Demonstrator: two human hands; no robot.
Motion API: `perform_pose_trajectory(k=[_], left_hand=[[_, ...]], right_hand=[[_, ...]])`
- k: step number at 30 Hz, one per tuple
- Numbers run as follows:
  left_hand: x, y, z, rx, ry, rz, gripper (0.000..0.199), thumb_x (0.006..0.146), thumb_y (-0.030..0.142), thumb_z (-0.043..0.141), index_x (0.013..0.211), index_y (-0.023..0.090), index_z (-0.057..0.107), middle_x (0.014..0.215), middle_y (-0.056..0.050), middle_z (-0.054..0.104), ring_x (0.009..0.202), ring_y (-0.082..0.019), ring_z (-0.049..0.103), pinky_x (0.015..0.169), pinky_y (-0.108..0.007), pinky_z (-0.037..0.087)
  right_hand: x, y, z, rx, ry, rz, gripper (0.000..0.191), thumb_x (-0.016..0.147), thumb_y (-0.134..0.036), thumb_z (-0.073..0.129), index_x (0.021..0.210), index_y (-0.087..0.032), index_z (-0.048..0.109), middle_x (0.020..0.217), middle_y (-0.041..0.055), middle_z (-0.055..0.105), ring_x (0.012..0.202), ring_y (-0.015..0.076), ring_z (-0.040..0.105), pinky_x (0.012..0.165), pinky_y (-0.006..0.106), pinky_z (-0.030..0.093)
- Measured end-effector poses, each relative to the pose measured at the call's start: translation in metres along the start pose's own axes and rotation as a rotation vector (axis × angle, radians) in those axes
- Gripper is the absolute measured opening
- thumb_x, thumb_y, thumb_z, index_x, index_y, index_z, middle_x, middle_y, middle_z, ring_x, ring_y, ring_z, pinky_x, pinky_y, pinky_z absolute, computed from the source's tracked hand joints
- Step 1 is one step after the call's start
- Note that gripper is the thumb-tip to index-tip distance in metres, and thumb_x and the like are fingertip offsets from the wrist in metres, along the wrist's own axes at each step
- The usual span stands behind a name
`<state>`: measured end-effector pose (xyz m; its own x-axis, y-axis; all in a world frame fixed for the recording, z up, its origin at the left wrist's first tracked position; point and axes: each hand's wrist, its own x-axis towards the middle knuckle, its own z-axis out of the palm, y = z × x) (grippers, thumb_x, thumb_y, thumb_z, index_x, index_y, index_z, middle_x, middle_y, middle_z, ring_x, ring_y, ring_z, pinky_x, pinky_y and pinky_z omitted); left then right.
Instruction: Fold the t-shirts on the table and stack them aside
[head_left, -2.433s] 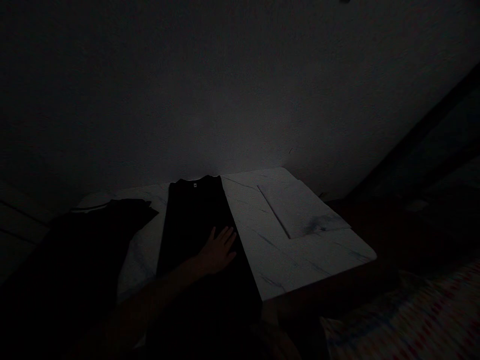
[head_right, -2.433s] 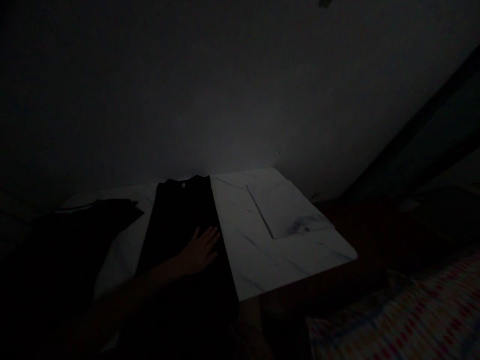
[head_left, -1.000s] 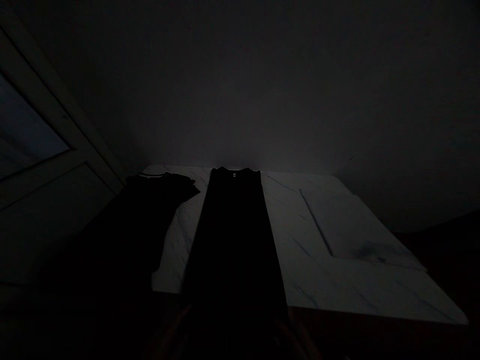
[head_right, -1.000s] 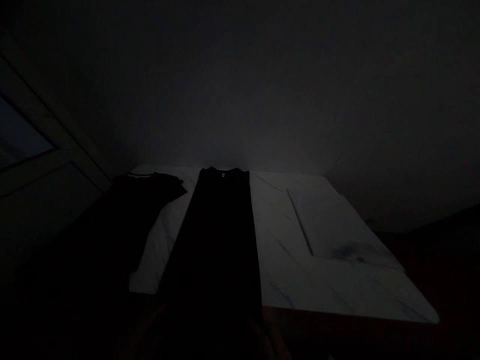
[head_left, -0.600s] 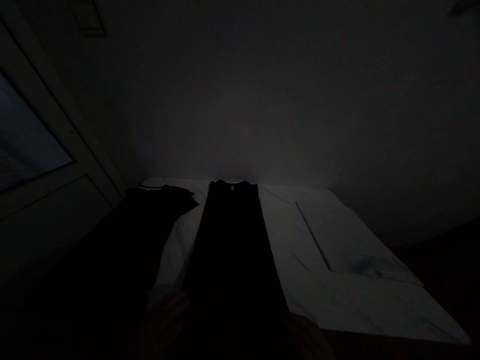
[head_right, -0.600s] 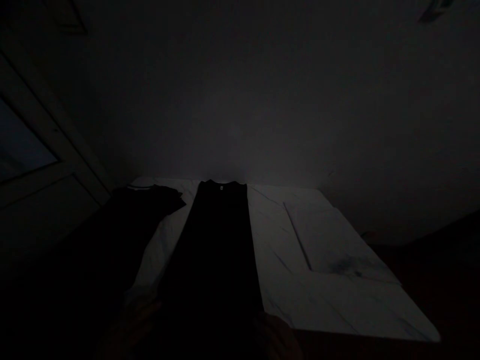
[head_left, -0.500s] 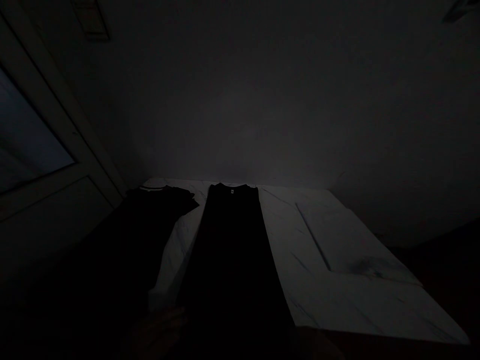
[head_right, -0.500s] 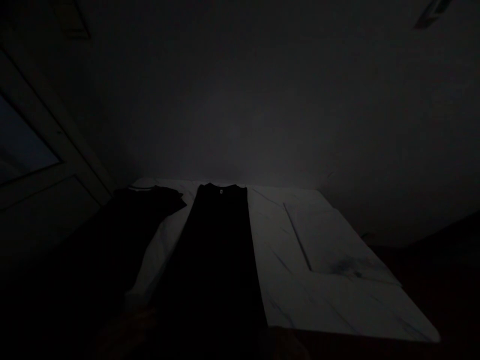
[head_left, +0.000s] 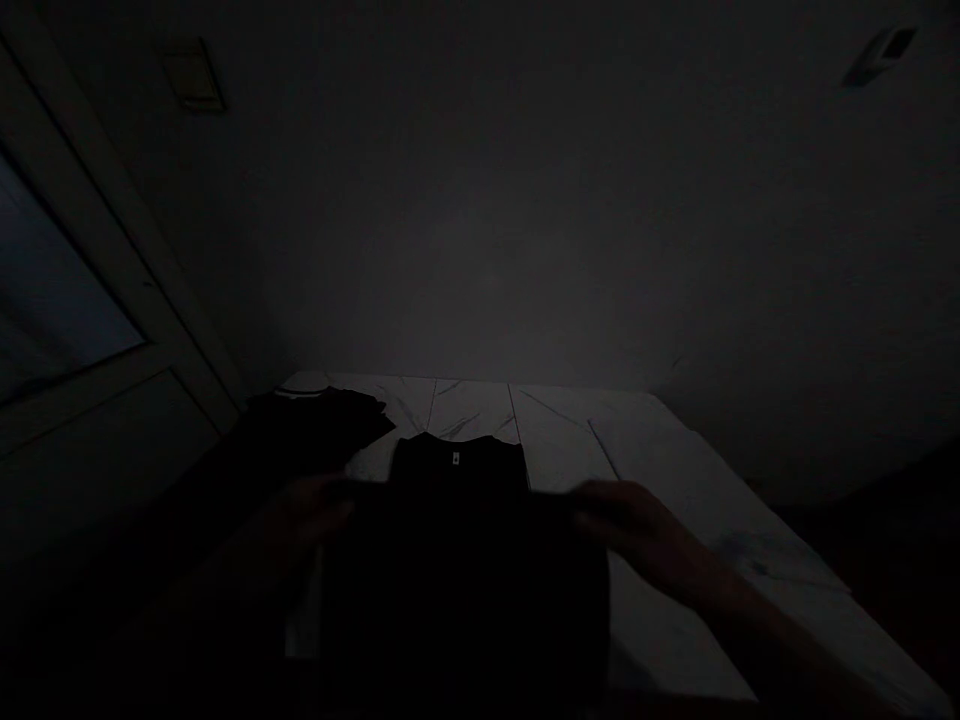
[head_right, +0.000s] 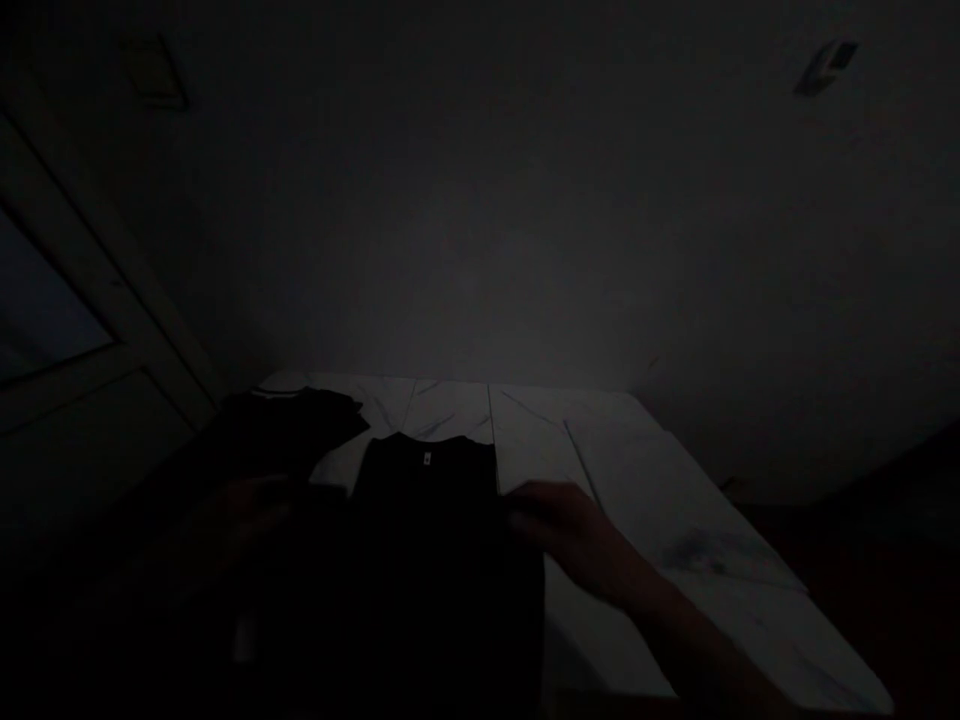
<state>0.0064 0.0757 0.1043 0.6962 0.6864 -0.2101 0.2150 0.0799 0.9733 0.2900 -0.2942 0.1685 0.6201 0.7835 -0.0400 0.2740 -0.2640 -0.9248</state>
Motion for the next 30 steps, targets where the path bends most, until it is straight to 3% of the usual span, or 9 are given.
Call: perform_pose_trajectory(k=[2, 4, 6, 8, 12, 18, 24, 30], left_hand=[[0.053, 0.013, 0.023, -0.093, -0.164, 0.006, 0.041, 0.073, 0.033, 0.084, 0.11, 0.018, 0.074, 0.106, -0.008, 0.077, 0.104, -0.031, 0.07, 0.089, -0.038, 0.055], [0.102, 0.012, 0.046, -0.186, -0.28, -0.073, 0.038, 0.069, 0.029, 0.086, 0.103, 0.015, 0.074, 0.103, -0.01, 0.077, 0.097, -0.027, 0.072, 0.088, -0.035, 0.054], [0.14, 0.0, 0.063, -0.219, -0.313, -0.152, 0.035, 0.064, 0.025, 0.089, 0.093, 0.013, 0.073, 0.095, -0.01, 0.078, 0.088, -0.024, 0.073, 0.085, -0.034, 0.054], [0.164, -0.015, 0.07, -0.217, -0.312, -0.197, 0.035, 0.06, 0.022, 0.09, 0.089, 0.013, 0.072, 0.09, -0.009, 0.077, 0.085, -0.024, 0.073, 0.083, -0.034, 0.055], [0.182, -0.03, 0.068, -0.206, -0.344, -0.238, 0.043, 0.057, 0.022, 0.092, 0.095, 0.012, 0.073, 0.093, -0.01, 0.078, 0.087, -0.026, 0.074, 0.083, -0.035, 0.055], [0.19, -0.02, 0.071, -0.235, -0.418, -0.245, 0.041, 0.055, 0.019, 0.087, 0.093, 0.01, 0.075, 0.095, -0.01, 0.078, 0.086, -0.024, 0.073, 0.084, -0.033, 0.055], [0.194, -0.02, 0.069, -0.318, -0.449, -0.245, 0.027, 0.064, 0.015, 0.079, 0.09, 0.015, 0.073, 0.087, -0.005, 0.077, 0.079, -0.021, 0.073, 0.078, -0.031, 0.054], [0.203, -0.025, 0.07, -0.276, -0.388, -0.249, 0.033, 0.061, 0.012, 0.081, 0.092, 0.014, 0.072, 0.088, -0.006, 0.076, 0.078, -0.021, 0.072, 0.077, -0.031, 0.054]], right_hand=[[0.074, 0.0, 0.01, 0.069, -0.054, -0.037, 0.037, 0.069, -0.054, 0.077, 0.077, -0.018, 0.074, 0.075, 0.0041, 0.072, 0.075, 0.0217, 0.062, 0.073, 0.037, 0.052], [0.133, 0.024, 0.025, 0.175, -0.116, 0.048, 0.041, 0.065, -0.053, 0.078, 0.081, -0.015, 0.073, 0.074, 0.004, 0.072, 0.068, 0.0184, 0.061, 0.068, 0.034, 0.05], [0.172, 0.058, 0.039, 0.251, -0.145, 0.156, 0.042, 0.06, -0.05, 0.08, 0.082, -0.014, 0.074, 0.074, 0.0047, 0.073, 0.065, 0.0177, 0.062, 0.07, 0.034, 0.051], [0.192, 0.088, 0.049, 0.264, -0.137, 0.193, 0.04, 0.057, -0.047, 0.081, 0.08, -0.014, 0.074, 0.075, 0.0056, 0.075, 0.066, 0.0188, 0.064, 0.073, 0.036, 0.052], [0.202, 0.115, 0.05, 0.27, -0.161, 0.182, 0.041, 0.059, -0.045, 0.081, 0.085, -0.014, 0.077, 0.085, 0.0078, 0.078, 0.077, 0.0232, 0.07, 0.081, 0.039, 0.053], [0.214, 0.119, 0.047, 0.323, -0.131, 0.175, 0.034, 0.06, -0.034, 0.077, 0.089, -0.015, 0.076, 0.09, 0.0087, 0.079, 0.083, 0.0247, 0.072, 0.085, 0.039, 0.055], [0.216, 0.119, 0.047, 0.427, -0.257, 0.188, 0.04, 0.061, -0.03, 0.076, 0.098, -0.016, 0.078, 0.105, 0.0107, 0.079, 0.091, 0.0257, 0.074, 0.089, 0.039, 0.056], [0.225, 0.125, 0.051, 0.151, -0.085, 0.18, 0.023, 0.067, -0.027, 0.071, 0.086, -0.018, 0.079, 0.085, 0.0057, 0.079, 0.079, 0.0226, 0.072, 0.077, 0.034, 0.056]])
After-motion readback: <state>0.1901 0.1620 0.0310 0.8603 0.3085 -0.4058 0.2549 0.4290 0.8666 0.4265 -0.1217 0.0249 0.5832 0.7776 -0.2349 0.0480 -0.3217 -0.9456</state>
